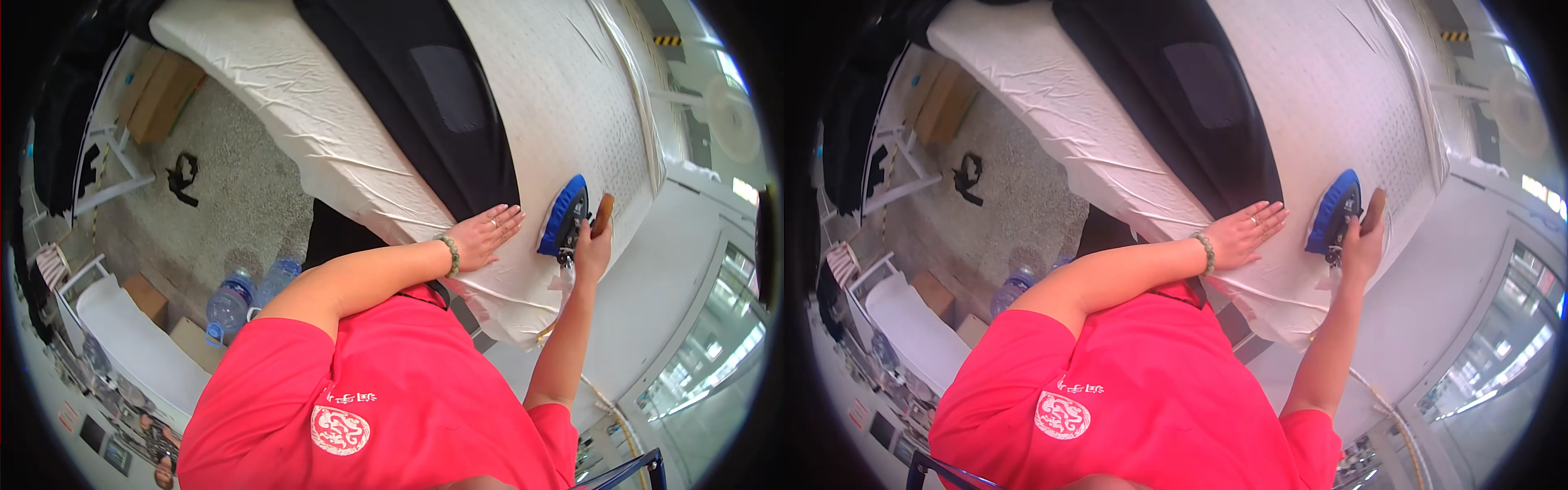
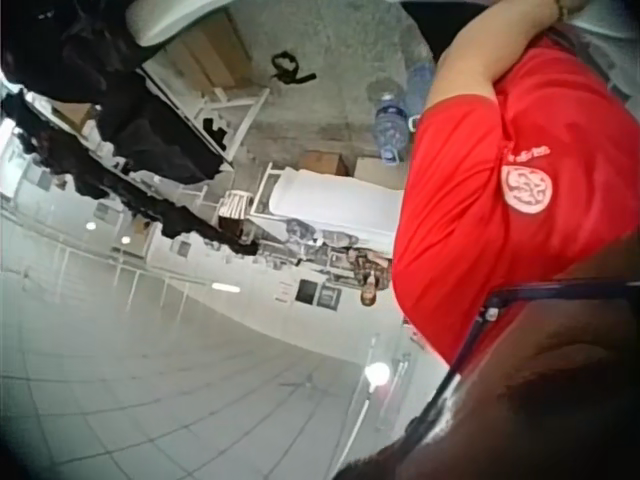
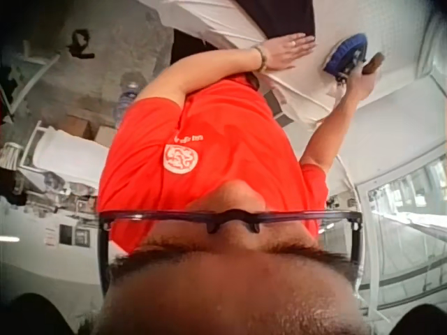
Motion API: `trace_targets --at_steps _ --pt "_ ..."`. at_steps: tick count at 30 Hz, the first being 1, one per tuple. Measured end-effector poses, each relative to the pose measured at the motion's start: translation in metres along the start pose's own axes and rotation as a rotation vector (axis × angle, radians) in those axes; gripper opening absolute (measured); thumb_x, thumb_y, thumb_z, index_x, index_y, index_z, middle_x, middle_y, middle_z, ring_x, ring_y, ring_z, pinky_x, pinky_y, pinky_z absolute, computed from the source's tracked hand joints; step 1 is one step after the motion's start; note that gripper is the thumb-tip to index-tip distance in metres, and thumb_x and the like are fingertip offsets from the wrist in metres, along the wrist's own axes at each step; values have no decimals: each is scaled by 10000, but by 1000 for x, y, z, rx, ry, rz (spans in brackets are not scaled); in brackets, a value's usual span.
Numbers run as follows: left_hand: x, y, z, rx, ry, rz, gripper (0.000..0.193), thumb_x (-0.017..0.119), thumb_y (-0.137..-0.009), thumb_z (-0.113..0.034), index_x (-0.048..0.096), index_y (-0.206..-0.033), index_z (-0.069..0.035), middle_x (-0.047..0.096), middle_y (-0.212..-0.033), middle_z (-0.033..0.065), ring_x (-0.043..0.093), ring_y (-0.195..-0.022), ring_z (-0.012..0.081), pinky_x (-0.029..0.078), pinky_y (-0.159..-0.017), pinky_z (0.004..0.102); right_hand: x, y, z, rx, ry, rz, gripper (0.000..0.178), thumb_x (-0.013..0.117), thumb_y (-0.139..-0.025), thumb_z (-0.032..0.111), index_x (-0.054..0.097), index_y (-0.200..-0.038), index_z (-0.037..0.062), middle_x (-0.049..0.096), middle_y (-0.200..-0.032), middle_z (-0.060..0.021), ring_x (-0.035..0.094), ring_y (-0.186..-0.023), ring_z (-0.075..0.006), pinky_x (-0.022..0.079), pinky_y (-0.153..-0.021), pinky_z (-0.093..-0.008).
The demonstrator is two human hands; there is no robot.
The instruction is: Ironing a black garment on an ironing board using a steam iron.
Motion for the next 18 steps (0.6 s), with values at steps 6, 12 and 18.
trace_targets --at_steps 6,12,18 --pt "9 -4 0 2 51 -18 861 583 -961 -483 283 -1601 7 210 -1706 153 116 -1602 297 60 -1313 447 -2 -41 5 874 -929 714 352 752 -955 310 535 -781 93 516 -588 -2 478 -428 -117 389 -405 -282" --pt "8 2 -5 -10 126 -49 871 632 -929 -441 306 -1574 44 259 -1681 171 169 -1588 295 89 -1311 432 -64 -81 173 -64 -689 275 357 798 -924 345 661 -1027 31 606 -665 -62 563 -538 -189 450 -535 -349" --pt "31 6 -16 -31 332 -35 916 702 -872 -429 335 -1541 78 389 -1603 189 287 -1537 304 141 -1305 435 -75 -67 272 -156 -658 589 390 814 -896 368 701 -993 8 650 -735 -225 633 -605 -324 502 -612 -415"
Point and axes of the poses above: each hand's wrist, its own y-axis away from the middle knuckle, its own x-axis out of the palm, z = x × y, the point moved 2 cm from there along -y, towards the middle knuckle
